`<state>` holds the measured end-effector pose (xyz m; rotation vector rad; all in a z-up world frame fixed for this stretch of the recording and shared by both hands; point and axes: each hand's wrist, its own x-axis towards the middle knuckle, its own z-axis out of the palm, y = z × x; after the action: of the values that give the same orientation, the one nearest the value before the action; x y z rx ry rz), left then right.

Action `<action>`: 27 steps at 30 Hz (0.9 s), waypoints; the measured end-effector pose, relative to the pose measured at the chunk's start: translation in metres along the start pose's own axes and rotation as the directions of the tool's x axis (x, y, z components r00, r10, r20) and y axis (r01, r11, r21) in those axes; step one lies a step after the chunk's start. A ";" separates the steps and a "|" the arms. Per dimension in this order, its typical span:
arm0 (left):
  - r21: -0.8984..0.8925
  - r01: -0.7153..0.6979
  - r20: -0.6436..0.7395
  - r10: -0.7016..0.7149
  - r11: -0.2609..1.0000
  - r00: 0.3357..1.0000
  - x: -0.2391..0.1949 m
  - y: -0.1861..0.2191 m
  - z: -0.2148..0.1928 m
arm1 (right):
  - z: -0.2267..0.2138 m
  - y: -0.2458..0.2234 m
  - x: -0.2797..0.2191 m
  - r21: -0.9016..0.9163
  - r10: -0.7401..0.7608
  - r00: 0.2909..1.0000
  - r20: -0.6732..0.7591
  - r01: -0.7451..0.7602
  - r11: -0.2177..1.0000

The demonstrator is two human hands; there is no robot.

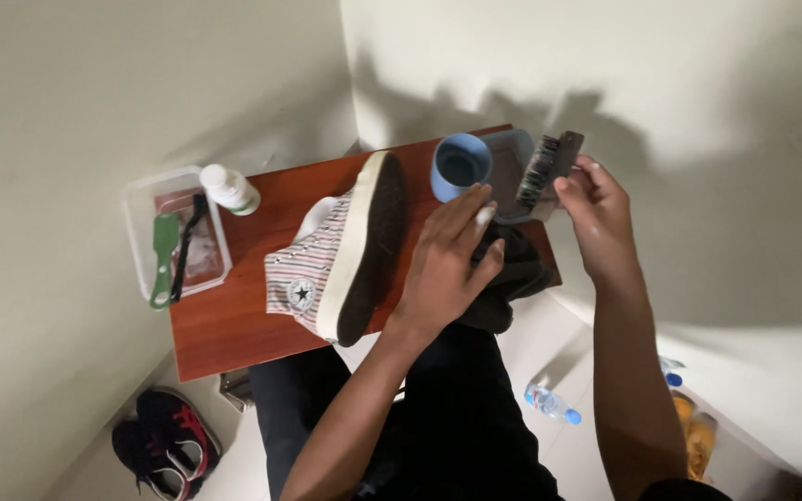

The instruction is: The person cleans the sole of a white sneaker using a grey cloth and a brush. They wipe the bottom of the shoe with the cloth, then use the brush to scrub the tread pattern, and finally wipe it again with the cloth.

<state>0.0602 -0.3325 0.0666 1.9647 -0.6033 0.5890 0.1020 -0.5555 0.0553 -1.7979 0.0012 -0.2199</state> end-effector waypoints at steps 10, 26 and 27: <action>0.213 -0.001 0.181 -0.039 0.977 0.983 -0.027 -0.029 0.076 | 0.018 0.085 0.055 -0.662 -0.289 0.947 0.138 0.306 0.684; 0.157 0.020 0.158 -0.045 0.987 0.986 -0.032 -0.002 0.018 | 0.006 0.066 0.031 -0.408 -0.109 0.994 -0.004 0.098 0.908; 0.135 0.021 0.128 -0.038 0.991 0.991 -0.030 0.004 0.008 | 0.002 0.062 0.029 -0.252 -0.068 0.996 -0.053 0.052 0.966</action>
<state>0.0366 -0.3365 0.0469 2.1473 -0.6278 0.4957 0.1377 -0.5717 -0.0003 -2.0441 0.0187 -0.3304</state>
